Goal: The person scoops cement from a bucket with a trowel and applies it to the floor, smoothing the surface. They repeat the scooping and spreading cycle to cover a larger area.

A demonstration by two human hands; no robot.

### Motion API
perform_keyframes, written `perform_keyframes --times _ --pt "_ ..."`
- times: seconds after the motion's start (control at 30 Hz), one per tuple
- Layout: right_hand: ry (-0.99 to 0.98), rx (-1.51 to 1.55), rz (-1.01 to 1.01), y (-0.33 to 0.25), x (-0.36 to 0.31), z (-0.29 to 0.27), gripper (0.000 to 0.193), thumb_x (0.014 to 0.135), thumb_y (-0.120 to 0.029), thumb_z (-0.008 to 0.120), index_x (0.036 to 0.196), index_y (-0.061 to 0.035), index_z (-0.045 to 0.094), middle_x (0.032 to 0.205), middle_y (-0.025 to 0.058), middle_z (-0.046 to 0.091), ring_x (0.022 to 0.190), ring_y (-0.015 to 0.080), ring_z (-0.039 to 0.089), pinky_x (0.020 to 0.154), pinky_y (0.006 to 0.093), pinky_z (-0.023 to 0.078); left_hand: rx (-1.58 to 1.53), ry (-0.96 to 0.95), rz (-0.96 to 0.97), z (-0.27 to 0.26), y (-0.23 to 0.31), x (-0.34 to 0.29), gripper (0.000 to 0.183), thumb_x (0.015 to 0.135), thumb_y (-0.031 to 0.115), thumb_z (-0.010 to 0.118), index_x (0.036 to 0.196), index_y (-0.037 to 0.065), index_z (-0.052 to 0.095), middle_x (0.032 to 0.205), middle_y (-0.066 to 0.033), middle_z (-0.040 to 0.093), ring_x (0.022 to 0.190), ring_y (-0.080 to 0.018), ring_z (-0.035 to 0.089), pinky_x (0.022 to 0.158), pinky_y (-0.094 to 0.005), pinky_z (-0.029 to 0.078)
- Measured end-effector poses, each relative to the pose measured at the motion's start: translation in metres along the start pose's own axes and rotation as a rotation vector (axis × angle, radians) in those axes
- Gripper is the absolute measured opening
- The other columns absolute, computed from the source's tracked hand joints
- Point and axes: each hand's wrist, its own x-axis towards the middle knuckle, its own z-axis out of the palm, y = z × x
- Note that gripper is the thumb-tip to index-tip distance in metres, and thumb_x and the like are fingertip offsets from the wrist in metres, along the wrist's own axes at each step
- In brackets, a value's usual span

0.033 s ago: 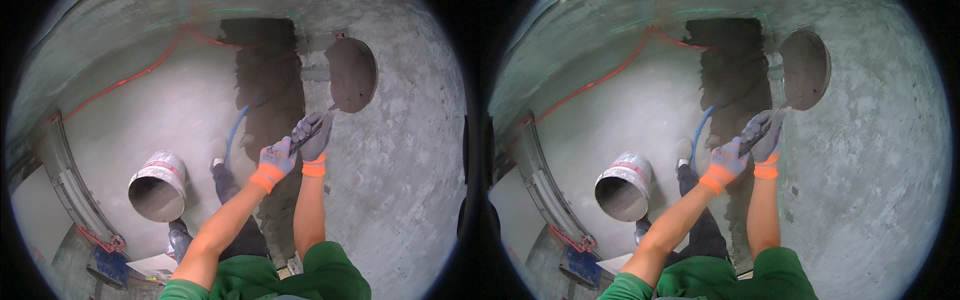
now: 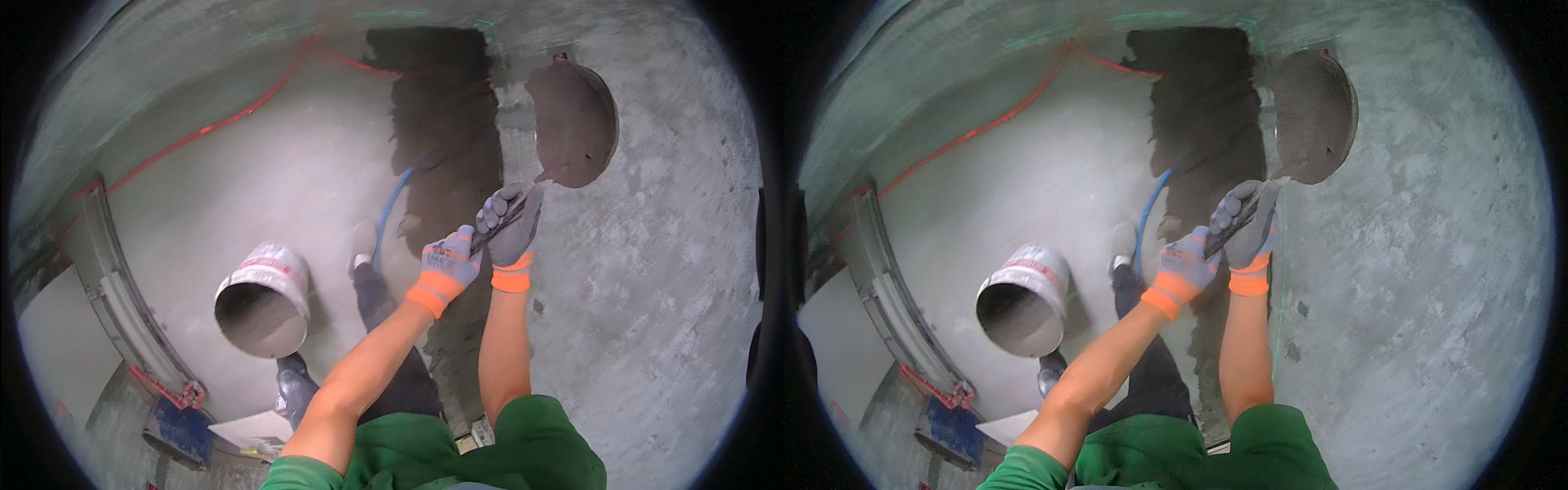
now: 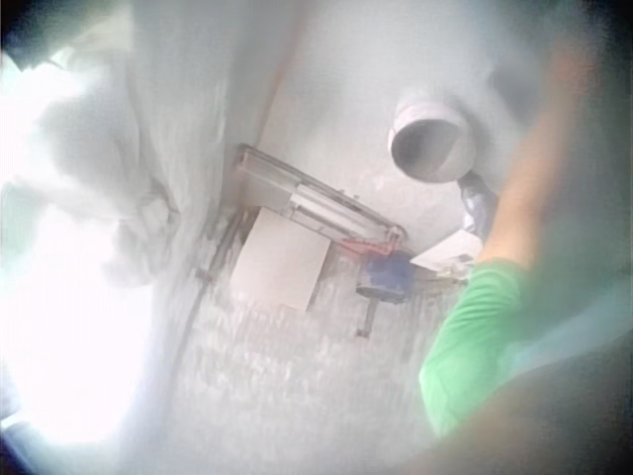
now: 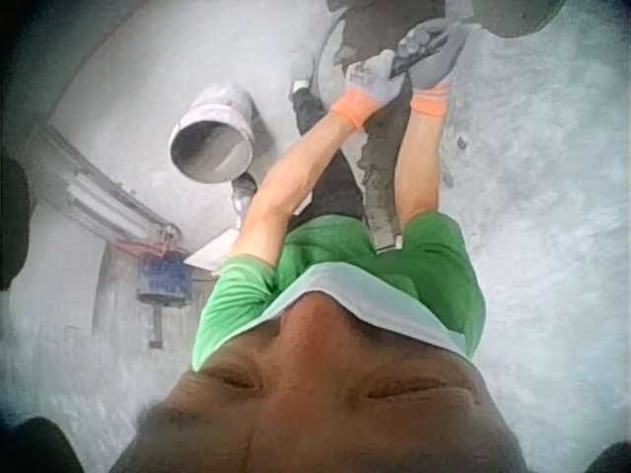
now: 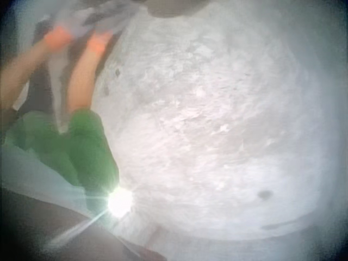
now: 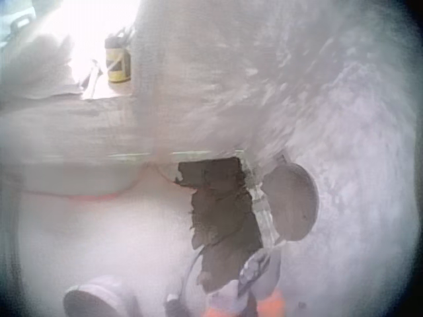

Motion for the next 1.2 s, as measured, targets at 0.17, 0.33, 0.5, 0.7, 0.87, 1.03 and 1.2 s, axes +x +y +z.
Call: perform_keyframes --times 0.17,0.33,0.5,0.7,0.87,1.03,1.2 --pt "-0.047 -0.063 0.189 0.069 -0.118 0.028 0.042 0.091 -0.047 0.037 0.073 -0.0091 0.041 0.056 -0.0004 0.037 0.042 0.0094 0.035 0.037 0.0237 0.030 -0.030 0.060 -0.120 -0.038 -0.059 -0.139 0.029 0.073 0.023 0.062 0.092 0.005 0.050 0.080 -0.0178 0.060 0.079 -0.0359 0.058 0.068 -0.0426 0.045" --pt "-0.145 -0.349 0.431 0.169 -0.272 0.034 0.036 0.091 -0.038 0.042 0.074 -0.0065 0.048 0.062 0.0015 0.045 0.048 0.0121 0.044 0.042 0.0261 0.038 -0.381 0.093 -0.238 -0.076 -0.121 -0.309 0.046 0.072 0.010 0.061 0.114 0.000 0.046 0.093 -0.0217 0.059 0.086 -0.0364 0.058 0.074 -0.0391 0.047" --pt "-0.312 -0.669 0.661 0.274 -0.362 0.056 0.013 0.088 -0.016 0.047 0.092 -0.0051 0.052 0.073 0.0040 0.056 0.057 0.0132 0.055 0.049 0.0286 0.046 -1.088 -0.060 -0.919 -0.098 -0.196 -0.417 0.039 0.073 0.006 0.060 0.109 -0.002 0.048 0.082 -0.0057 0.060 0.075 -0.0148 0.058 0.065 -0.0272 0.048" --pt "-0.465 -1.434 0.559 0.383 -0.333 0.076 0.026 0.084 -0.027 0.046 0.092 -0.0017 0.049 0.082 0.0226 0.060 0.072 0.0383 0.060 0.068 0.0432 0.048 -0.843 0.086 -0.447 -0.084 -0.306 -0.425 0.017 0.082 0.011 0.050 0.096 0.004 0.056 0.085 -0.0067 0.061 0.072 -0.0166 0.059 0.066 -0.0302 0.049" --pt "-0.656 -1.919 0.377 0.384 -0.304 0.101 0.031 0.084 -0.024 0.043 0.095 0.0045 0.043 0.083 0.0277 0.060 0.079 0.0400 0.060 0.074 0.0458 0.047 -1.934 0.084 -0.329 -0.048 -0.323 -0.401 0.026 0.088 0.019 0.042 0.103 0.003 0.054 0.091 -0.0087 0.060 0.079 -0.0196 0.059 0.072 -0.0339 0.049" --pt "-0.838 -2.185 0.317 0.371 -0.275 0.114 0.025 0.079 -0.012 0.043 0.097 0.0042 0.047 0.088 0.0256 0.061 0.083 0.0367 0.062 0.073 0.0423 0.048 -1.360 0.138 -0.263 -0.011 -0.312 -0.353 0.029 0.086 0.021 0.042 0.105 0.002 0.054 0.095 -0.0107 0.061 0.088 -0.0224 0.059 0.077 -0.0325 0.049" --pt "-0.738 -2.188 0.574 0.370 -0.312 0.065 0.035 0.081 -0.027 0.047 0.094 0.0041 0.054 0.094 0.0274 0.059 0.091 0.0383 0.059 0.080 0.0425 0.046 -2.668 -0.097 -0.482 -0.007 -0.279 -0.398 0.016 0.084 0.023 0.044 0.080 0.011 0.054 0.058 -0.0002 0.047 0.047 -0.0120 0.044 0.040 -0.0227 0.036"
